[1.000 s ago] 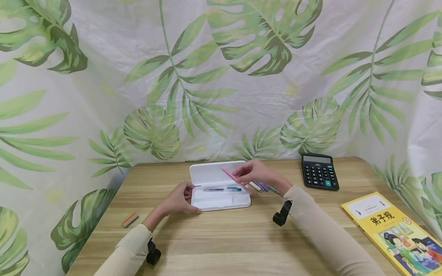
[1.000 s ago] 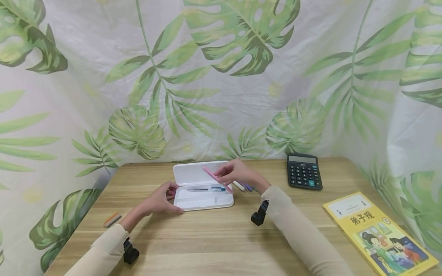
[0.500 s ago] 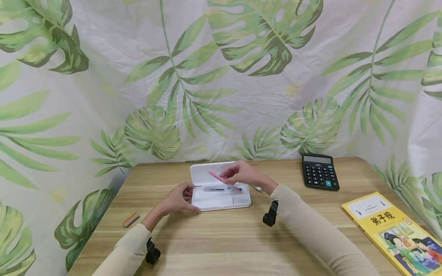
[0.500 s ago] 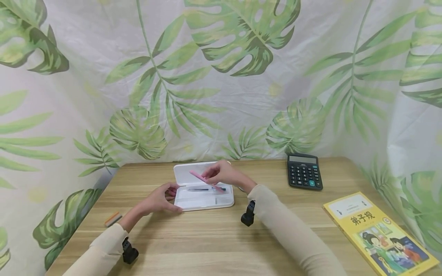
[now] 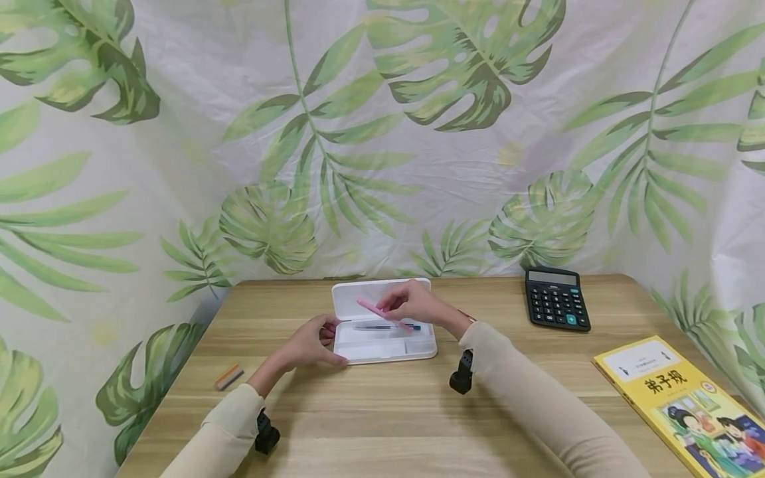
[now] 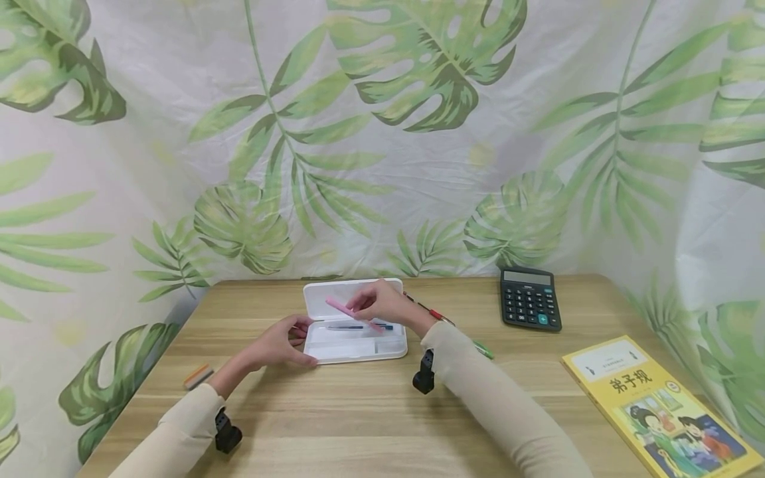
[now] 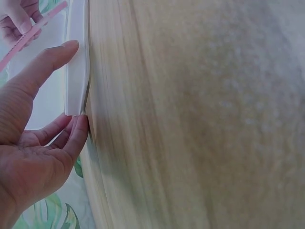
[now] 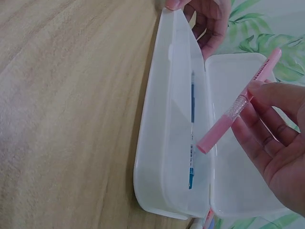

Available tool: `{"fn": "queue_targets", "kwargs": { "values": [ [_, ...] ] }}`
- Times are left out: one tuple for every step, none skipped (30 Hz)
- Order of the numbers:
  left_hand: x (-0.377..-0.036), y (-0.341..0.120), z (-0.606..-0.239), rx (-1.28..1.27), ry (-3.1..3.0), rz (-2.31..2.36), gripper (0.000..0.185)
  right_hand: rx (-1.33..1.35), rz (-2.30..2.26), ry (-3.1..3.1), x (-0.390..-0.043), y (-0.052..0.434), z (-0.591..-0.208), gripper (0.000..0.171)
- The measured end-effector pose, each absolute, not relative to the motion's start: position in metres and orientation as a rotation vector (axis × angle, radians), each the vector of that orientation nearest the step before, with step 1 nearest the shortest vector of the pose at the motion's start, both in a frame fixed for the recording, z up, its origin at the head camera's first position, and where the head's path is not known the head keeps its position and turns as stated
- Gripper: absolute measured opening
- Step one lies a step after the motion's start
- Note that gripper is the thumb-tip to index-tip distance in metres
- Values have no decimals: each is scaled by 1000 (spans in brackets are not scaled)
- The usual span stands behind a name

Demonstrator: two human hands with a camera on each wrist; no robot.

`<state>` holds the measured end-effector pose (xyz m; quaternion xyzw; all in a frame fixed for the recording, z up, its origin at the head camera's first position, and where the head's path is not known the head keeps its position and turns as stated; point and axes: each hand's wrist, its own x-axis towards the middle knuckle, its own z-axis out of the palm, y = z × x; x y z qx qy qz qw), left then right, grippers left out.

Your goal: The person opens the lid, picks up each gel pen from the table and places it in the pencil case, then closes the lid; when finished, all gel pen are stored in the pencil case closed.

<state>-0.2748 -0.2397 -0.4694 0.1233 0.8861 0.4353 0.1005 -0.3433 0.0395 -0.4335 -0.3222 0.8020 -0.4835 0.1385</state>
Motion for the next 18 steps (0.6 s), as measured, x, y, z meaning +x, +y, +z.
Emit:
{"fn": "queue_targets", "kwargs": {
  "values": [
    [-275, -239, -469, 360, 2618, 1286, 79, -940, -1386, 2327, -344, 39, -435, 16],
    [-274, -239, -469, 366, 2617, 1285, 79, -948, -1372, 2334, -344, 39, -435, 16],
    [-274, -239, -469, 364, 2617, 1285, 79, -951, -1357, 2341, -344, 38, -436, 16],
    [-274, -239, -469, 372, 2615, 1285, 79, -956, -1343, 2348, -345, 38, -438, 15],
    [-274, -239, -469, 378, 2611, 1290, 78, -959, -1331, 2353, -345, 38, -439, 15],
    [-274, -239, -469, 387, 2608, 1294, 78, -968, -1311, 2364, -345, 38, -440, 14],
    [-274, -239, -469, 385, 2605, 1299, 78, -977, -1298, 2370, -345, 38, -441, 13],
    [-274, -240, -469, 392, 2605, 1300, 78, -985, -1285, 2377, -345, 38, -443, 13],
    [-274, -240, -469, 386, 2605, 1301, 78, -988, -1276, 2382, -345, 38, -444, 12],
    [-274, -240, -469, 389, 2605, 1298, 78, -997, -1269, 2383, -346, 39, -445, 12],
    [-275, -240, -469, 383, 2607, 1295, 78, -1002, -1262, 2385, -345, 38, -445, 12],
    [-274, -240, -469, 377, 2609, 1292, 78, -1009, -1257, 2387, -345, 38, -447, 12],
    [-274, -240, -468, 374, 2609, 1292, 78, -1021, -1257, 2385, -345, 39, -448, 11],
    [-274, -240, -468, 373, 2605, 1295, 78, -1028, -1255, 2387, -346, 39, -449, 11],
    [-274, -239, -468, 367, 2604, 1300, 77, -1040, -1254, 2389, -346, 39, -450, 11],
    [-274, -239, -468, 370, 2599, 1307, 77, -1054, -1249, 2392, -347, 39, -452, 12],
    [-274, -239, -468, 373, 2596, 1313, 77, -1070, -1244, 2399, -348, 39, -453, 12],
    [-274, -239, -468, 378, 2594, 1315, 77, -1085, -1240, 2404, -348, 39, -455, 11]
  ]
}}
